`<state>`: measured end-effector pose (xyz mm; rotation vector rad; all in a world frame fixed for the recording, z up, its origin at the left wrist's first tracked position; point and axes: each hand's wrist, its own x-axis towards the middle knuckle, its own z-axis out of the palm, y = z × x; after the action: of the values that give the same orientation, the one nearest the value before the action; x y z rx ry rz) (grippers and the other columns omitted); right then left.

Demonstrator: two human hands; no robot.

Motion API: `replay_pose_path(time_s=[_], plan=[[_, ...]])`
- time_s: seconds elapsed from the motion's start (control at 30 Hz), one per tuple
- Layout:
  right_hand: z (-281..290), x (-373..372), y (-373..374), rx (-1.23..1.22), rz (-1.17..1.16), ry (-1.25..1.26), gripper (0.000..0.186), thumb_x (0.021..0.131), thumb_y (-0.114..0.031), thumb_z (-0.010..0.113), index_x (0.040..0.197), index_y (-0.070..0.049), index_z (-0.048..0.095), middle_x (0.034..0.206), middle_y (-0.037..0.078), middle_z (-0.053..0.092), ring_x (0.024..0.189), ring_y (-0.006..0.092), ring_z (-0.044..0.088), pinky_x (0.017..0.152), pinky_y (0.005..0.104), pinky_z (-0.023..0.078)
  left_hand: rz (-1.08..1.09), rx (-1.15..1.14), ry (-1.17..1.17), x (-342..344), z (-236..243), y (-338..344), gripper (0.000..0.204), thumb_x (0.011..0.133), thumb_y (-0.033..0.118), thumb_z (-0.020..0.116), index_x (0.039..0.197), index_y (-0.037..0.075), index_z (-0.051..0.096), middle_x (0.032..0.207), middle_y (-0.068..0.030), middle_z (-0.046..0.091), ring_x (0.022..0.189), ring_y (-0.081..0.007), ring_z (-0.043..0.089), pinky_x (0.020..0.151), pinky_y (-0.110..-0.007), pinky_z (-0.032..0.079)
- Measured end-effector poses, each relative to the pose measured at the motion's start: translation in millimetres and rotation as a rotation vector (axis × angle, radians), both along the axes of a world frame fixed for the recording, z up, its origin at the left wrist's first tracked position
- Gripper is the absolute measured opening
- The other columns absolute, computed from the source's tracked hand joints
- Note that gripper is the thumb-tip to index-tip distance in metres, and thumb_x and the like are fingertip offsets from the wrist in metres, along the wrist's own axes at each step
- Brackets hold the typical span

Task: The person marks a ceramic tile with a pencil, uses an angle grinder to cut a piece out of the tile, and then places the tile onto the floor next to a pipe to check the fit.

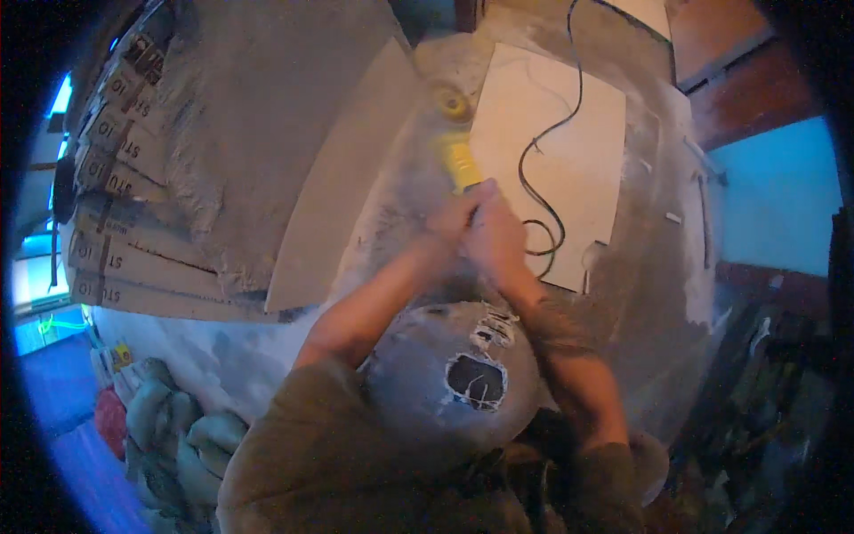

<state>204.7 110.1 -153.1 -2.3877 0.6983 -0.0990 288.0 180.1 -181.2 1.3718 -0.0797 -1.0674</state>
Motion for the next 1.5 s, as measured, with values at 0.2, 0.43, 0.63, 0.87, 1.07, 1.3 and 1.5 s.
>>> replay_pose_path(time_s=[0.2,0.43,0.63,0.87,1.07,1.3,1.5], plan=[[-60,44,73,0.274,-0.091,-0.106,0.046,0.075,-0.019,0.069,0.111,0.005,0.053,0.097,0.026,0.064,0.093,0.0421,0.063,0.080,0.0483,0.051,-0.036,0.097,-0.169,57,-75,77,0.036,0.096,0.030,0.054,0.119,0.005,0.064,0.112,-0.0032,0.065,0.104,-0.0150,0.060,0.093,-0.031,0.047],[-91,38,91,0.408,-0.001,0.064,0.058,0.074,-0.031,0.074,0.115,0.003,0.053,0.109,0.027,0.060,0.103,0.0420,0.059,0.088,0.0483,0.049,0.045,0.015,0.116,86,-107,114,0.032,0.091,0.032,0.062,0.110,0.007,0.062,0.097,-0.0055,0.067,0.087,-0.0171,0.064,0.077,-0.033,0.053],[-49,-23,-6,0.283,0.798,0.444,0.056,0.075,-0.031,0.072,0.118,0.001,0.055,0.106,0.023,0.061,0.096,0.0398,0.061,0.085,0.0480,0.050,-0.080,0.113,0.280,91,-128,122,0.038,0.087,0.035,0.068,0.110,0.006,0.058,0.091,-0.0079,0.065,0.078,-0.0173,0.065,0.065,-0.033,0.056],[22,-102,-146,-0.176,0.616,0.446,0.023,0.080,-0.013,0.061,0.101,-0.004,0.063,0.099,0.018,0.065,0.093,0.0378,0.064,0.078,0.0477,0.053,-0.049,0.529,-0.538,110,-136,138,0.062,0.074,0.044,0.079,0.110,-0.002,0.059,0.101,-0.0124,0.063,0.087,-0.0215,0.062,0.073,-0.035,0.051],[-99,-249,-193,-0.195,0.309,0.339,0.032,0.083,-0.016,0.060,0.114,-0.009,0.062,0.104,0.016,0.061,0.098,0.0367,0.061,0.081,0.0468,0.051,-0.107,0.737,-0.694,72,-111,114,0.068,0.075,0.049,0.075,0.115,-0.004,0.061,0.106,-0.0177,0.066,0.094,-0.0287,0.063,0.080,-0.039,0.049],[-208,-312,-173,-0.224,-0.352,0.041,0.030,0.084,-0.017,0.061,0.112,-0.008,0.062,0.103,0.016,0.062,0.099,0.0366,0.061,0.084,0.0471,0.050,-0.109,0.713,-0.719,56,-121,88,0.068,0.077,0.049,0.072,0.119,-0.004,0.061,0.101,-0.0173,0.070,0.092,-0.0310,0.066,0.083,-0.039,0.049],[-99,-291,-162,-0.183,-0.287,0.467,0.027,0.079,-0.021,0.066,0.101,-0.004,0.064,0.099,0.019,0.062,0.096,0.0379,0.061,0.081,0.0480,0.050,-0.117,0.958,-1.114,78,-124,141,0.066,0.077,0.050,0.072,0.116,-0.003,0.061,0.107,-0.0212,0.067,0.099,-0.0354,0.065,0.086,-0.041,0.049]])
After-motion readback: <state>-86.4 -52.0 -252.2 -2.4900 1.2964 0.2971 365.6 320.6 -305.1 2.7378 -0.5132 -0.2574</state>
